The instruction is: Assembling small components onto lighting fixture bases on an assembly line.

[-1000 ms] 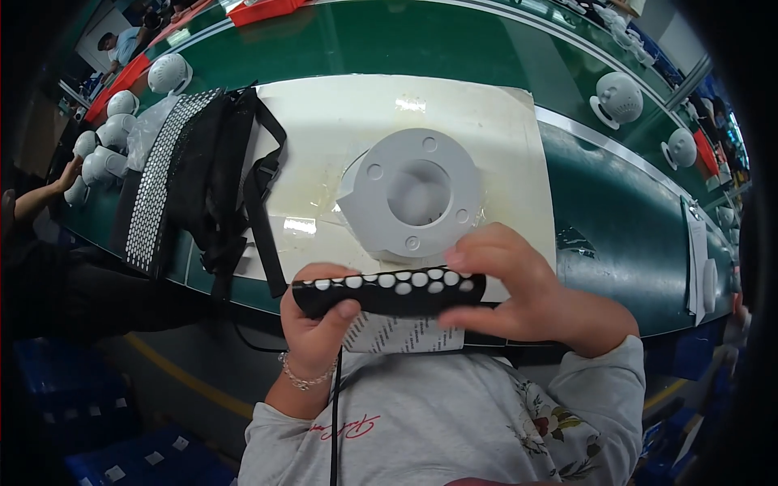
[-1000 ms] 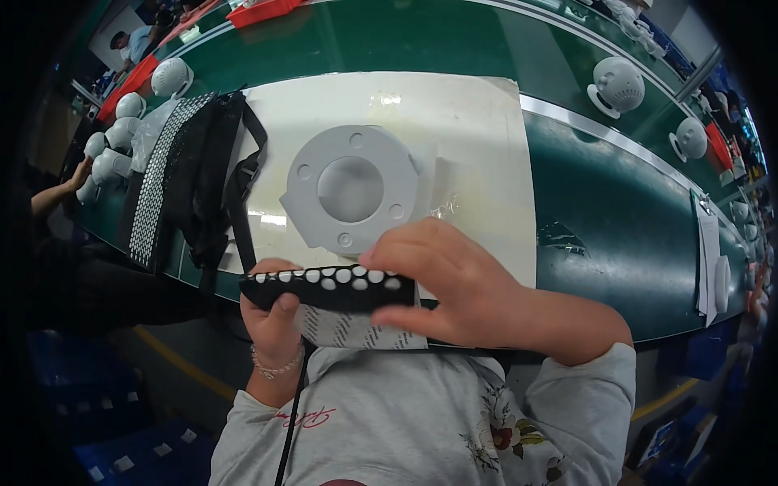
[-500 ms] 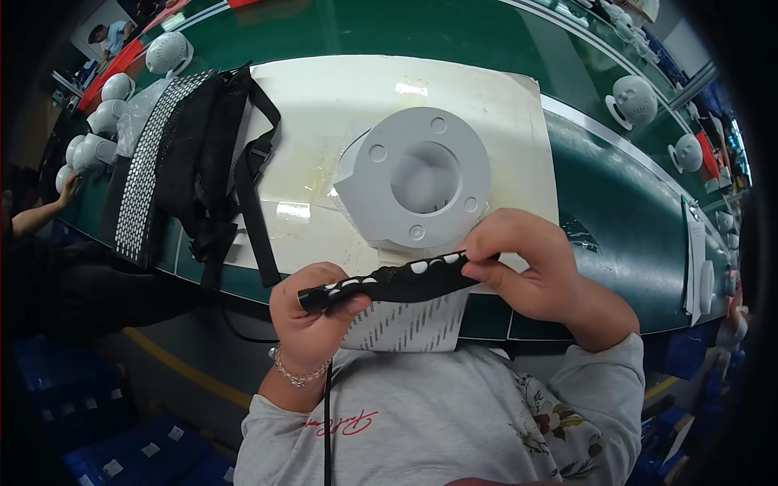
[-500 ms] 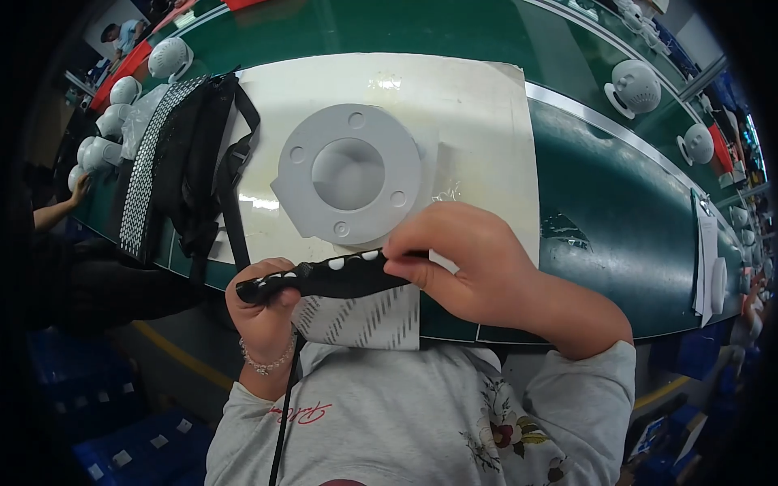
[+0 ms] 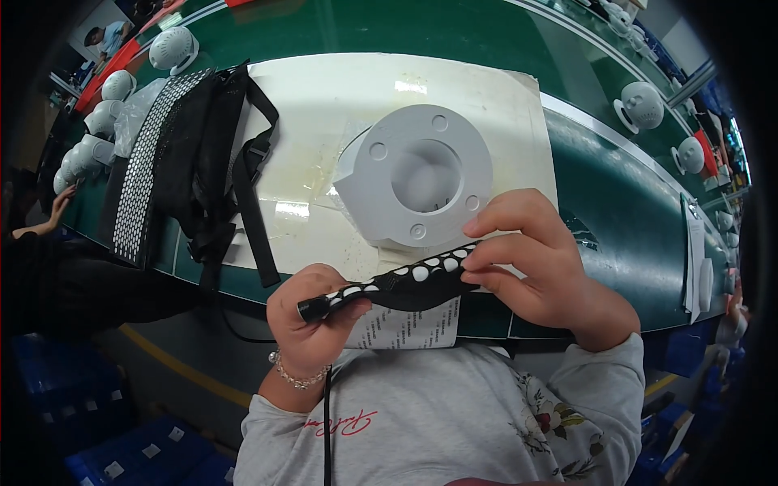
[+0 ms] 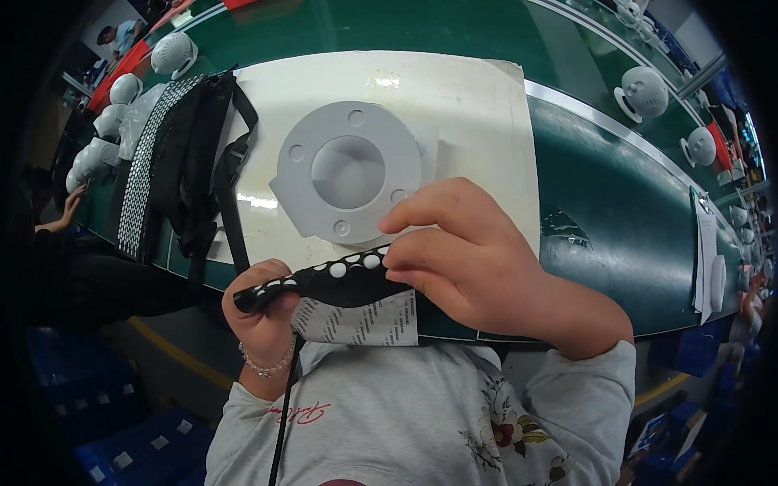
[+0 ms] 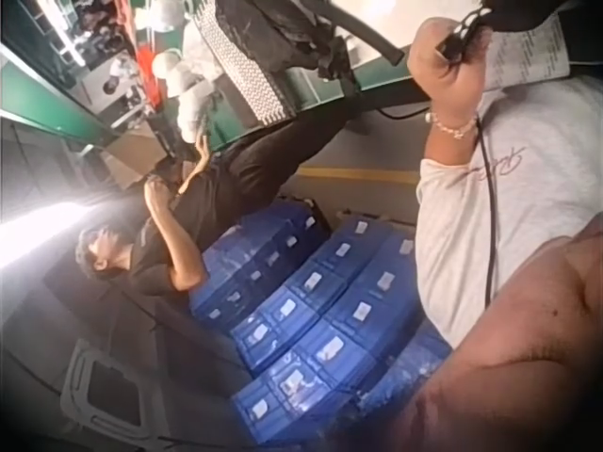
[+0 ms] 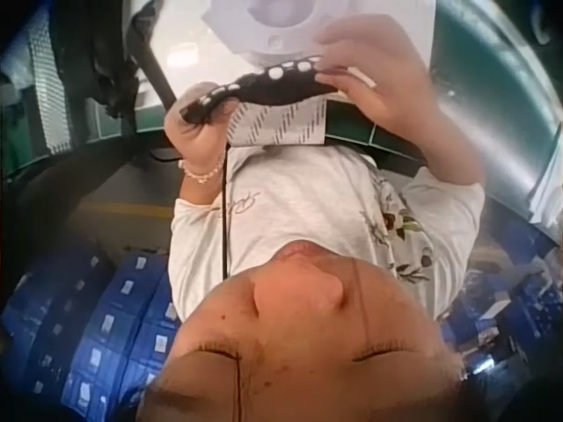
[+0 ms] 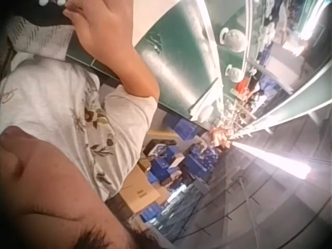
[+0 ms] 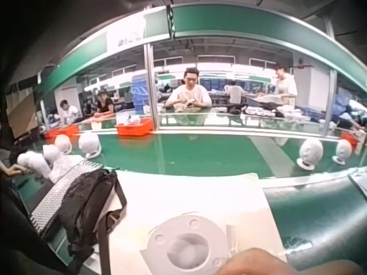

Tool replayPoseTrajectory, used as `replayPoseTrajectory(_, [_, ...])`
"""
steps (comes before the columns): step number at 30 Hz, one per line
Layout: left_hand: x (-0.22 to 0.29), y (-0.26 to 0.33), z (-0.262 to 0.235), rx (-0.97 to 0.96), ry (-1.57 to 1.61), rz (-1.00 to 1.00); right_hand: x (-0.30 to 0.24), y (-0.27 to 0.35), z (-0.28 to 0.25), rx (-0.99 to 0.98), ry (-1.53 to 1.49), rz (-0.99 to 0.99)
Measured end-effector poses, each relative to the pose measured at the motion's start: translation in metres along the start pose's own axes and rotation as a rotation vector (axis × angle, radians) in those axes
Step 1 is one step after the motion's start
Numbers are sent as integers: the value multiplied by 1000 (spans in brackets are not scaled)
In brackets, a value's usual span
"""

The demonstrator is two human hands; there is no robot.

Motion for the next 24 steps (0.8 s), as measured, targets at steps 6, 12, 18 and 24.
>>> replayPoseTrajectory(6, [5, -2, 1, -43, -38, 68, 3, 0, 1, -1, -112, -2])
replayPoseTrajectory(12, [8, -1, -2, -49, -77, 144, 2, -2, 1, -38, -132, -19])
replayPoseTrajectory(18, [4, -3, -4, 2, 48, 39, -6, -1, 2, 6, 54, -146])
replayPoseTrajectory(24, [-6, 3, -1, 67, 253, -127, -7, 9, 5, 122, 85, -320])
Point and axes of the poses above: each hand's wrist, its own y-axis away from the middle knuckle, its own z-axis out of the palm, x = y × z, the point moved 6 cm from there along -y, towards the middle knuckle, and after that the axes turned 8 degrees about z, right-handed, at the moved point
